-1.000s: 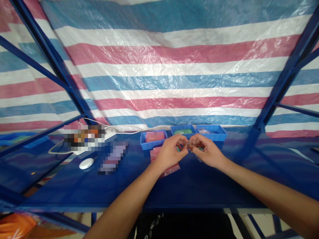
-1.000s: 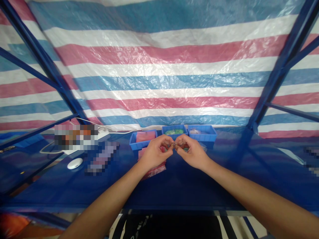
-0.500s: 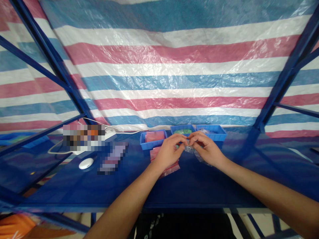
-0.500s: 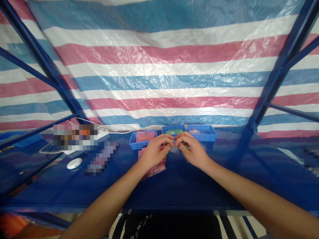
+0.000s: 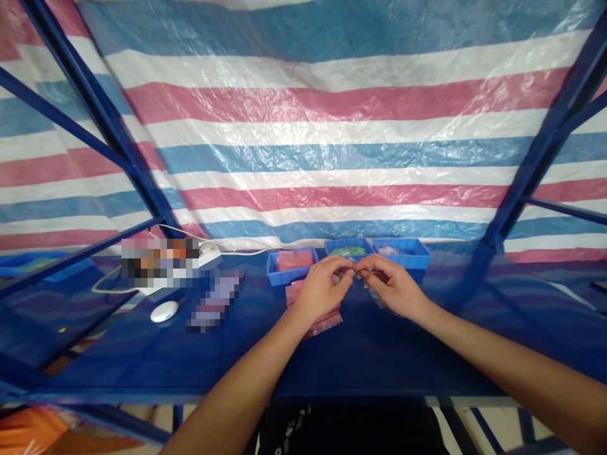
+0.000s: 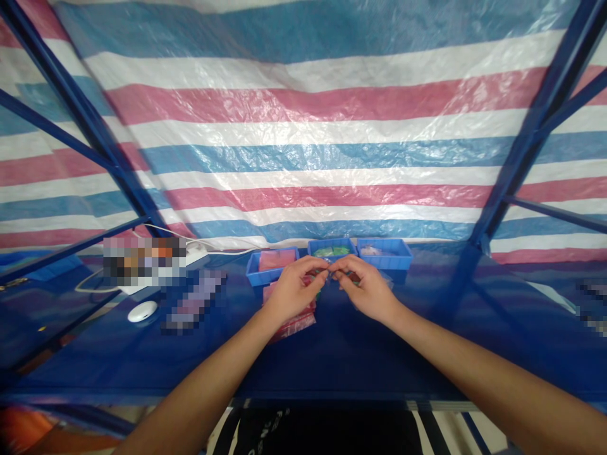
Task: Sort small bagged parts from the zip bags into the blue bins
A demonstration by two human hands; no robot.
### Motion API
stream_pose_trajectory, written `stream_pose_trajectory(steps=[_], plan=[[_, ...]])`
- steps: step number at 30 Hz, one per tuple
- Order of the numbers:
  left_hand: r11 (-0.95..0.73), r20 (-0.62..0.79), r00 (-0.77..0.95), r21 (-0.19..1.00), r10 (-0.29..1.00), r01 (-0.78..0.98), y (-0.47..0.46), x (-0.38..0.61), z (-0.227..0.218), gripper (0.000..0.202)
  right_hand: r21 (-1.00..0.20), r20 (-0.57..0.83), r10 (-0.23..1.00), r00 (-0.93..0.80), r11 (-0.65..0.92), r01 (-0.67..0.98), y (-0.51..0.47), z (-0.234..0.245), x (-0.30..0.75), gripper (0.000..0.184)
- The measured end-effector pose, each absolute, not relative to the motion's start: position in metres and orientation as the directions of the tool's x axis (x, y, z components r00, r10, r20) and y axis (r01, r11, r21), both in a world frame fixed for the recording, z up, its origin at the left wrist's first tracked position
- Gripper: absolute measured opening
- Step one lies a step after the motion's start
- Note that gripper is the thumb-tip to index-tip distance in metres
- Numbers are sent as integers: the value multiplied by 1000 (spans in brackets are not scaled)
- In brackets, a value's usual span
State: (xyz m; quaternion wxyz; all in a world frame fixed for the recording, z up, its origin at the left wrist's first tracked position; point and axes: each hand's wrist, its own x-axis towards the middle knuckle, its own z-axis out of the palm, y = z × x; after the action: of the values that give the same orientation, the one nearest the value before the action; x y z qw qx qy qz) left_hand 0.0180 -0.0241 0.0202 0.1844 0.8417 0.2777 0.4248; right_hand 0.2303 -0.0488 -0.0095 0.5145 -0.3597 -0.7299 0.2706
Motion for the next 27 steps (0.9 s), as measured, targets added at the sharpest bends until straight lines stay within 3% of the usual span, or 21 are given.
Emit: stream_pose_trajectory(steps=[6,13,20,27], plan=[[-791,616,507,545,602,277,-25,20,19,19,-704,591,765,-257,644,299,-49,-8,232,23],[-778,633,454,536,627,328,-19,17,19,12,-744,580,781,-231,623,240,-50,-9,232,26],[-808,671,463,549,579,214,-23,17,23,7,-710,631,756,-174,654,263,-48,-6,231,27],[-812,665,484,548,569,202,-24,15,24,9,-760,575,790,-214,612,219,-47,-8,229,20]])
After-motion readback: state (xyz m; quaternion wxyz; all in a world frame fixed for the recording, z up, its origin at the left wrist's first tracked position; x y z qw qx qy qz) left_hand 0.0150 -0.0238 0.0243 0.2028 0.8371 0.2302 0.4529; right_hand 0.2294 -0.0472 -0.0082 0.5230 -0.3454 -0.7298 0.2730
